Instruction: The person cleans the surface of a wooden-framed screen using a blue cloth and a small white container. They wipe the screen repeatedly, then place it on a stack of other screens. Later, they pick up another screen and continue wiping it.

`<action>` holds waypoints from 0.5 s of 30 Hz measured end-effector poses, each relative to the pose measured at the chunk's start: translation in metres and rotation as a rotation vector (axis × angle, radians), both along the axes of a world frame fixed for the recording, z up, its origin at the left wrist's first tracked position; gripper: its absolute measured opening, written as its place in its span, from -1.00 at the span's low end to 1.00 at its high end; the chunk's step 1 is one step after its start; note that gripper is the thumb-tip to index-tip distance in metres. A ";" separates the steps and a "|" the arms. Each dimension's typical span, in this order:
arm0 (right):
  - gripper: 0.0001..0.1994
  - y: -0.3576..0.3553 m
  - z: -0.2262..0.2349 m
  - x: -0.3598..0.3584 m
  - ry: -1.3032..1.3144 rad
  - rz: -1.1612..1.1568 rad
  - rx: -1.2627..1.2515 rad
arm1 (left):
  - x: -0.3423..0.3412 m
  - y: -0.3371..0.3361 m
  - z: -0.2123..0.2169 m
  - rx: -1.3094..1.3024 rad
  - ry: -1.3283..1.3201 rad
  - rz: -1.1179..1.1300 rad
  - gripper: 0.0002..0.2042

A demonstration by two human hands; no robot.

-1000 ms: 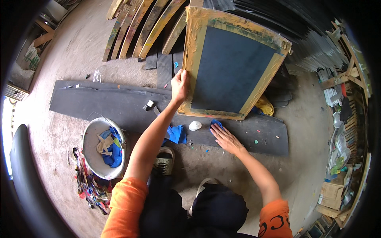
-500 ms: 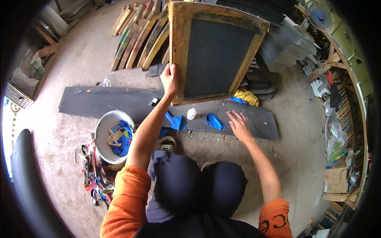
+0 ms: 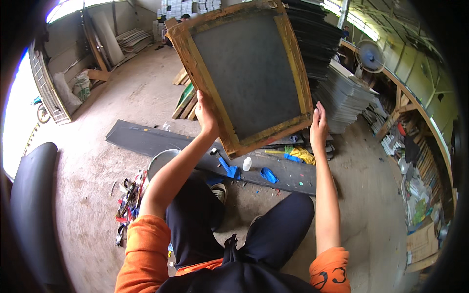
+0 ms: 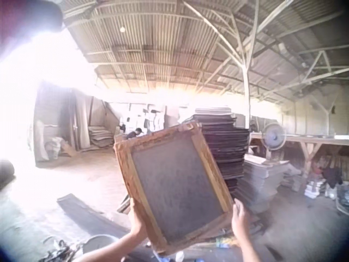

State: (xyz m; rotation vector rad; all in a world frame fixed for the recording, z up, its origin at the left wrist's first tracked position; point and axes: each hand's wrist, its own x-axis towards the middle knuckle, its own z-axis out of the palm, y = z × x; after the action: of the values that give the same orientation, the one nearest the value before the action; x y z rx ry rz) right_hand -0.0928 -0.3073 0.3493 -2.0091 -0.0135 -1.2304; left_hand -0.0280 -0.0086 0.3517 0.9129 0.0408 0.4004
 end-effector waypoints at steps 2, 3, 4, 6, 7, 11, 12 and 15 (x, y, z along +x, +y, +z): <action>-0.64 0.010 0.009 0.001 0.072 -0.046 0.028 | -0.017 0.008 0.008 -0.086 0.040 -0.028 -0.41; -0.62 0.016 0.007 -0.001 0.174 -0.114 0.050 | -0.028 0.013 0.010 -0.060 0.116 -0.012 -0.37; -0.59 0.020 0.005 -0.001 0.278 -0.184 0.070 | -0.032 0.020 0.011 -0.064 0.178 -0.066 -0.35; -0.55 0.027 -0.007 0.009 0.304 -0.194 0.102 | -0.036 0.041 0.011 -0.071 0.307 -0.173 -0.33; -0.55 0.030 -0.013 0.015 0.318 -0.195 0.133 | -0.031 0.045 0.006 -0.007 0.371 -0.150 -0.27; -0.62 0.047 -0.026 0.048 0.312 -0.230 0.217 | -0.005 0.048 -0.019 0.012 0.537 -0.028 -0.22; -0.64 0.050 -0.039 0.054 0.299 -0.224 0.242 | -0.001 0.051 -0.029 0.005 0.577 -0.049 -0.22; -0.71 0.050 -0.078 0.074 0.325 -0.187 0.168 | 0.016 0.055 -0.057 -0.024 0.689 -0.110 -0.23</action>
State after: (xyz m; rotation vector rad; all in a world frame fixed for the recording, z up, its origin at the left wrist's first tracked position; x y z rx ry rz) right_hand -0.0188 -0.2573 0.2713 -2.0717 0.4309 -0.9659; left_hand -0.0122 0.0466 0.2945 0.9891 0.6214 -0.0317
